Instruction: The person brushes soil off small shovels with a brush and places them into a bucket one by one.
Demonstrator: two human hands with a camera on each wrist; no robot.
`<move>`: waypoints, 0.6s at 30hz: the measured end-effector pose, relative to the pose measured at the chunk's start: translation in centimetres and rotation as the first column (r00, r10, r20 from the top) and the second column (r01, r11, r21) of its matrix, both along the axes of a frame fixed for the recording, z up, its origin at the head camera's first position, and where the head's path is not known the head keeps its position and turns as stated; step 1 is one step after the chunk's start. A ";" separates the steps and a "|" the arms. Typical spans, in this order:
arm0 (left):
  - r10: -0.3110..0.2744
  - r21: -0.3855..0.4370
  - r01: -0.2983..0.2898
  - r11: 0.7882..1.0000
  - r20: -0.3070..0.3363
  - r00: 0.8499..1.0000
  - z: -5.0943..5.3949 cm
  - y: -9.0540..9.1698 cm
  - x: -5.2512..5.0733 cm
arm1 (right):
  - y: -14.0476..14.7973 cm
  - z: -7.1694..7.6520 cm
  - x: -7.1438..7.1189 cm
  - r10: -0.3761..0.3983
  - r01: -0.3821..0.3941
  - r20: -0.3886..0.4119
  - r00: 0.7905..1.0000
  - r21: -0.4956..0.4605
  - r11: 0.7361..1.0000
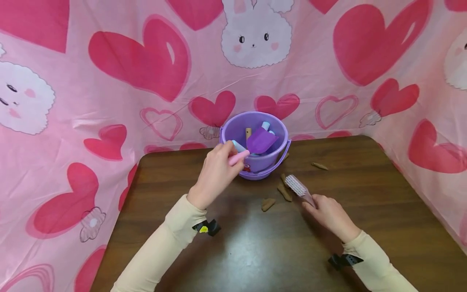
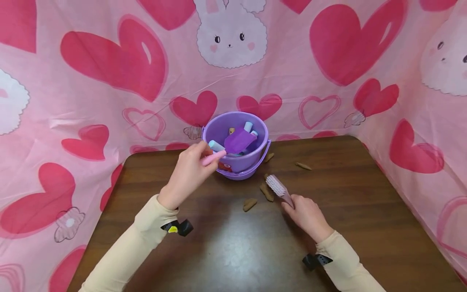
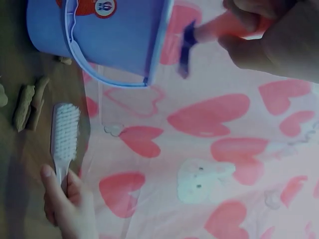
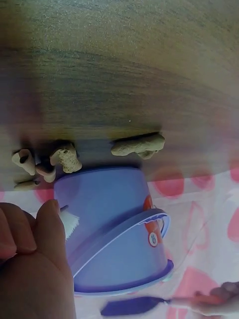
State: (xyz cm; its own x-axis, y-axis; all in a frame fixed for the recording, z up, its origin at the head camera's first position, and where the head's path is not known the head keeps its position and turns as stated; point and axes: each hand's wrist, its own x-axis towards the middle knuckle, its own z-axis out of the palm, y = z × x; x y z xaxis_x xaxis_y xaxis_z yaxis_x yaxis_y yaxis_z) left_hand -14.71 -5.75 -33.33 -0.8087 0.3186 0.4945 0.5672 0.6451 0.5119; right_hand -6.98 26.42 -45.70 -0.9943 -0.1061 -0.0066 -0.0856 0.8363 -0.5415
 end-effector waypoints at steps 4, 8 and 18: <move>0.031 -0.058 -0.024 0.998 0.119 0.992 0.0 1.0 -1.5 | 1.2 -2.2 -0.3 0.020 -0.021 -0.063 0.998 -0.008 1.000; 0.043 -0.045 -0.035 0.998 0.211 0.977 0.4 2.1 -2.8 | 1.1 -1.5 0.0 0.010 -0.010 -0.042 0.999 -0.012 1.000; 0.025 -0.001 -0.025 1.000 0.195 0.980 -1.1 4.4 -4.1 | -0.4 0.3 0.8 -0.009 0.008 0.048 0.999 0.027 1.000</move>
State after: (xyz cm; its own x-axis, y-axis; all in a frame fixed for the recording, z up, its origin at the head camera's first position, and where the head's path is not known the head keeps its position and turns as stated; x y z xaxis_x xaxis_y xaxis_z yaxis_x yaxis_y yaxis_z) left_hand -18.84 -1.36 -34.39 -0.8974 0.2965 0.3269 0.4400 0.6571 0.6120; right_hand -6.20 26.07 -45.38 -0.9936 -0.0970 -0.0572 -0.0530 0.8510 -0.5225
